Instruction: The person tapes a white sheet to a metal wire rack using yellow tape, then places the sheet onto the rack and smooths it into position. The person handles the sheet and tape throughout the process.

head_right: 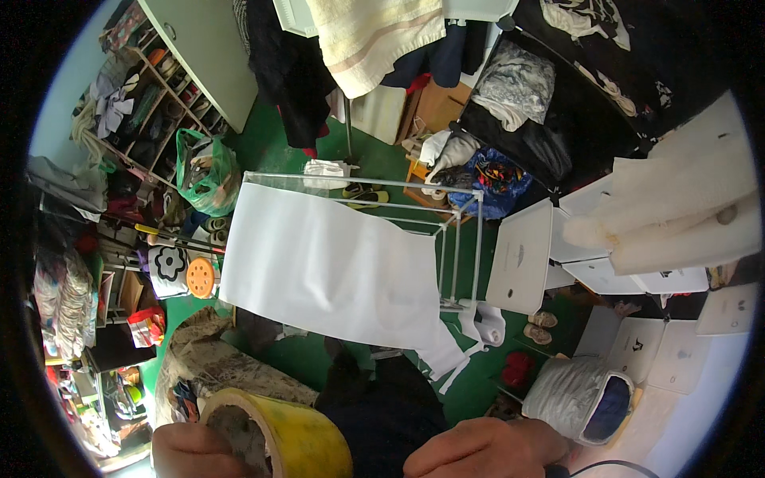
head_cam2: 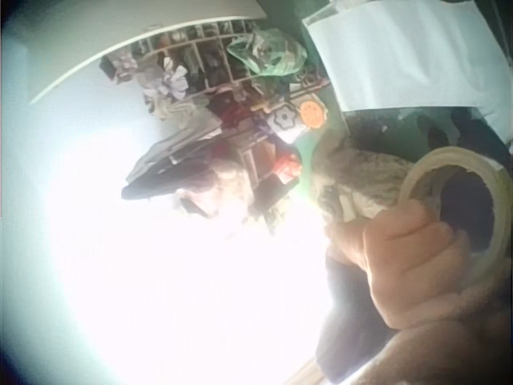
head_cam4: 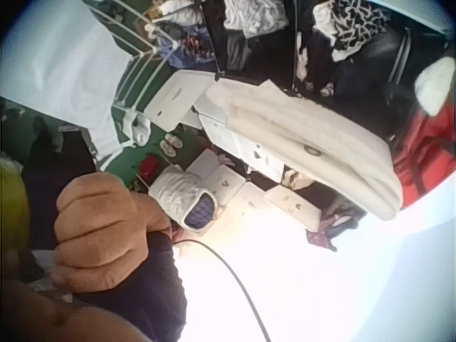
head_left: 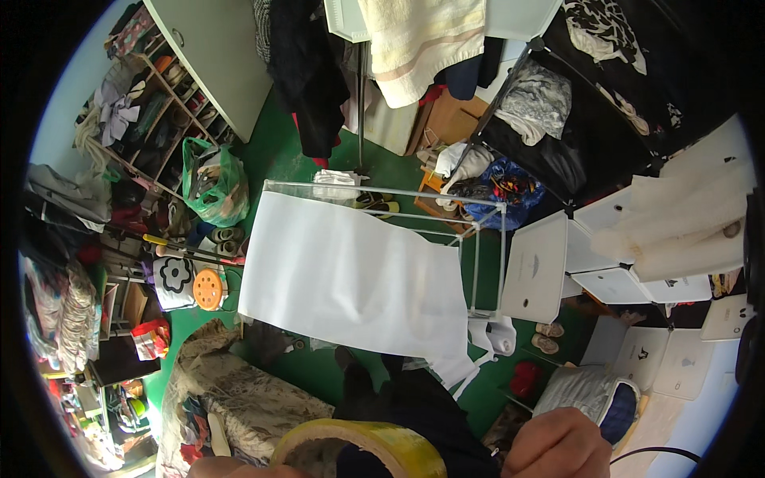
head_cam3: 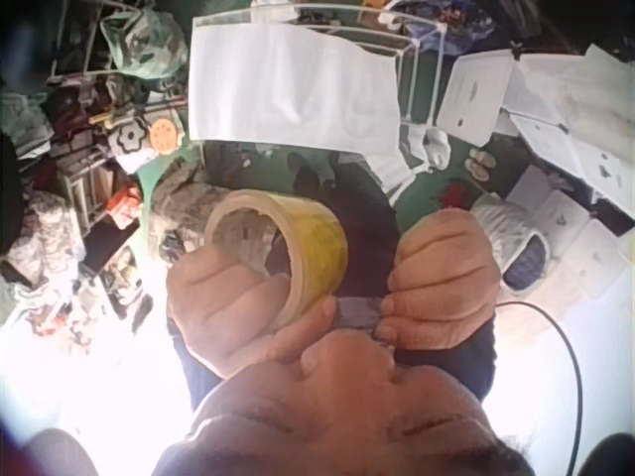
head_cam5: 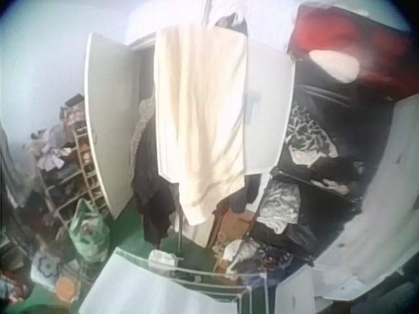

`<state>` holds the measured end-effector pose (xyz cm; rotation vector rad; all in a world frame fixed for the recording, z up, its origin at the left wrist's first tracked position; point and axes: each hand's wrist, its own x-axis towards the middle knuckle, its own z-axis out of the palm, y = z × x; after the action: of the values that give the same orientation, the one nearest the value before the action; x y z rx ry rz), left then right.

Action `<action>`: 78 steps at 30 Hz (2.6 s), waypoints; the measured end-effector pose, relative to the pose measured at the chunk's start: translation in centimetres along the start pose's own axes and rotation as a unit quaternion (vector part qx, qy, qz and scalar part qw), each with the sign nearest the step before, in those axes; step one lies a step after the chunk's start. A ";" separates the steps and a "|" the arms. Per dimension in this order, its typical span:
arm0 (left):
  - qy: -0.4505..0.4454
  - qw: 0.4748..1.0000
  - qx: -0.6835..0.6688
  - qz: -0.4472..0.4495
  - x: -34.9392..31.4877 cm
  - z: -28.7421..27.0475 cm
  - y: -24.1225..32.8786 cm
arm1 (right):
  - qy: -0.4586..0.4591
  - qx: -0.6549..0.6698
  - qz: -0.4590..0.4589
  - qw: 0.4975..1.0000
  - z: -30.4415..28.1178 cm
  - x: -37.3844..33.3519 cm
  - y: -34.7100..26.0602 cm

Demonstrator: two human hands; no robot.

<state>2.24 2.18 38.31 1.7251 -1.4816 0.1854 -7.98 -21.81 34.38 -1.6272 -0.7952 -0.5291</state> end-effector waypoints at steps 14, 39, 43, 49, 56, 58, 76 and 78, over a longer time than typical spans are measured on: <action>-0.163 0.962 -0.195 -0.098 2.6 2.5 -3.8 | 0.009 0.014 -0.080 0.997 -2.8 0.5 2.7; -0.025 0.967 -0.034 -0.252 -9.6 8.4 -6.5 | 0.364 0.012 0.694 0.622 -3.3 -20.6 21.2; -0.016 0.964 -0.039 -0.263 -10.6 8.2 -6.4 | 0.344 0.008 0.713 0.611 -3.3 -21.3 21.5; -0.011 0.965 -0.031 -0.259 -12.0 7.5 -6.7 | 0.294 -0.060 0.722 0.624 -4.2 -22.6 22.1; -0.010 0.964 -0.028 -0.266 -12.9 6.7 -6.6 | 0.117 -0.058 0.752 0.646 -6.2 -21.2 22.7; -0.013 0.964 -0.033 -0.265 -13.3 6.7 -6.6 | 0.049 -0.068 0.771 0.631 -6.8 -19.7 22.8; 0.000 0.954 -0.041 -0.296 -14.5 7.2 -4.9 | -0.108 -0.048 0.806 0.580 -9.3 -18.8 26.1; -0.006 0.956 -0.037 -0.292 -14.5 7.3 -4.8 | -0.106 -0.040 0.809 0.576 -9.3 -19.0 26.2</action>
<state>-0.62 8.06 22.67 2.0203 -0.9154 -0.1897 -0.37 -36.96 5.25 -1.7896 0.7772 0.9958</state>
